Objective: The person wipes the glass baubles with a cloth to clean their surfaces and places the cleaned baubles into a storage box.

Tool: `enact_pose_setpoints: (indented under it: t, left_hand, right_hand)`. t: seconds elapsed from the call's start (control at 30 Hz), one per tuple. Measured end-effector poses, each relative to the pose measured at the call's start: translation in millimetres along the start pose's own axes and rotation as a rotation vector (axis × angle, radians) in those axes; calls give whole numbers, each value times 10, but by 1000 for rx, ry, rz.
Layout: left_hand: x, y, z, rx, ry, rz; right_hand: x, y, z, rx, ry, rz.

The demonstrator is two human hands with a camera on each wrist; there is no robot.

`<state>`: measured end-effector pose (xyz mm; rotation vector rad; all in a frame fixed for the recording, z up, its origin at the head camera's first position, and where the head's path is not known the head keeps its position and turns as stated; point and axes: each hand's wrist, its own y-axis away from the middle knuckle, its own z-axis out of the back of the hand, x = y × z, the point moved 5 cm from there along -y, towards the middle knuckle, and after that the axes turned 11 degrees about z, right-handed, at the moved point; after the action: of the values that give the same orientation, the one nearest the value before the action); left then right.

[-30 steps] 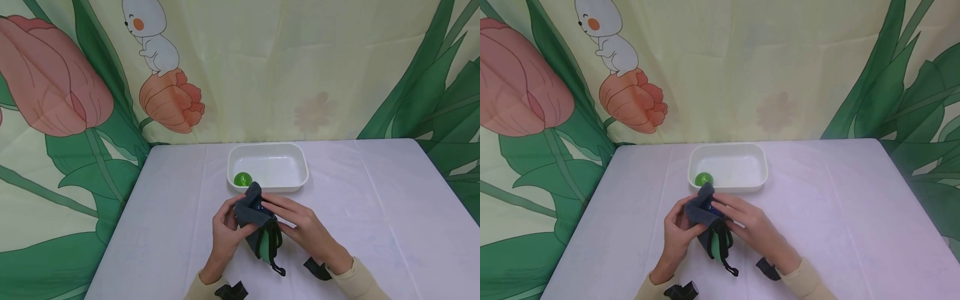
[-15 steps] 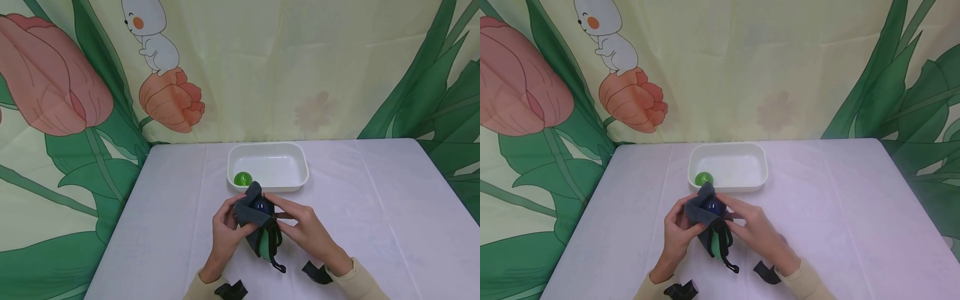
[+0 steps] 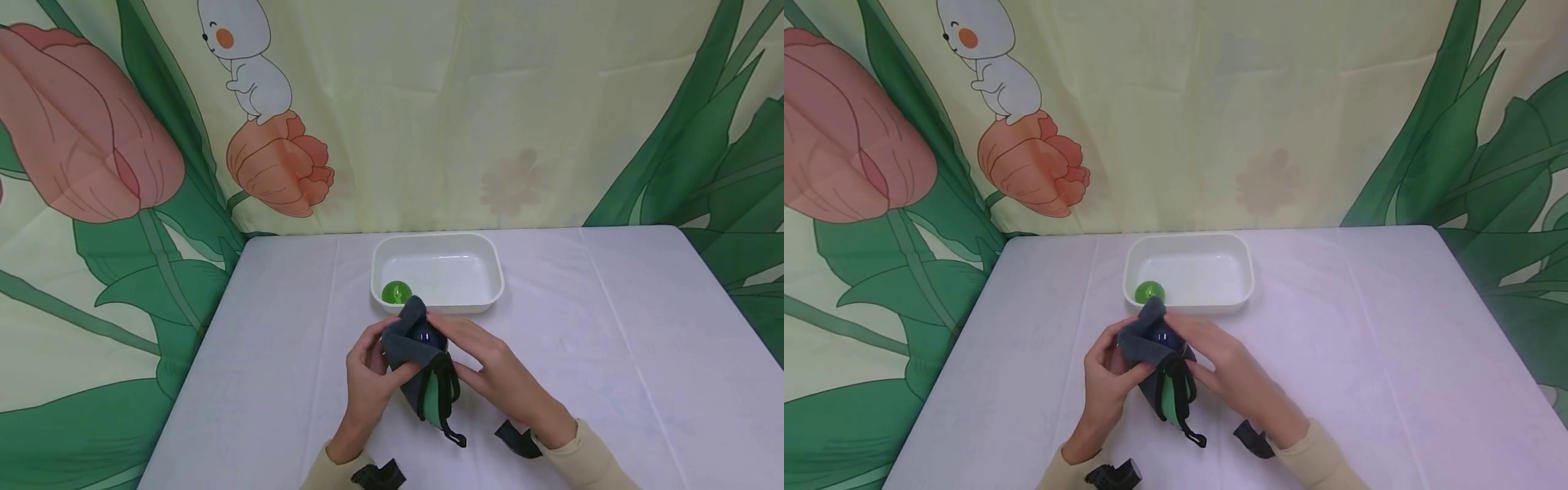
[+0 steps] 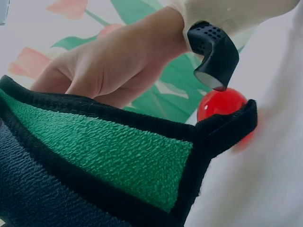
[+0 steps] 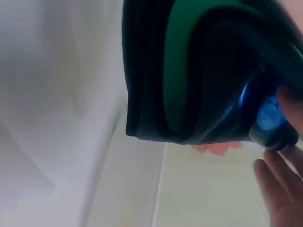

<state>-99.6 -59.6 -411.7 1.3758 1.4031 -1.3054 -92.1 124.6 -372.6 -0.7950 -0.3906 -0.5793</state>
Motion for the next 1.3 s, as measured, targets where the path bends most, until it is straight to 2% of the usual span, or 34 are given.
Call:
enact_pose_setpoints:
  t: [0.13,0.27,0.37,0.53,0.63,0.77,0.87,0.97,1.13,1.3]
  left_hand:
    - [-16,0,-3,6,2,-3]
    - [-23,6,-2,4,3,9]
    - [-26,9,5,-1,-1,16]
    - [-28,8,19,-6,-6,10]
    - [-26,6,22,-8,-8,8]
    - [-16,12,26,-12,-2,18]
    - [-17,21,27,-17,-1,21]
    - [-31,18,31,-25,-3,21]
    - [-53,12,38,-27,9,23]
    - [-56,16,39,-29,14,23]
  right_hand:
    - [42,-10,-17,27,42,87]
    - [69,-23,-7,34,53,107]
    - [65,-26,-8,45,15,47]
    - [12,-8,-54,35,-121,-118]
    - [-1,1,-70,20,-163,-138]
    - [6,10,-65,10,-178,-110]
    - [8,16,-67,20,-136,-86]
    - [17,11,-69,11,-50,-21]
    - [54,-6,-47,-66,42,125]
    - [71,-13,-44,-62,42,157]
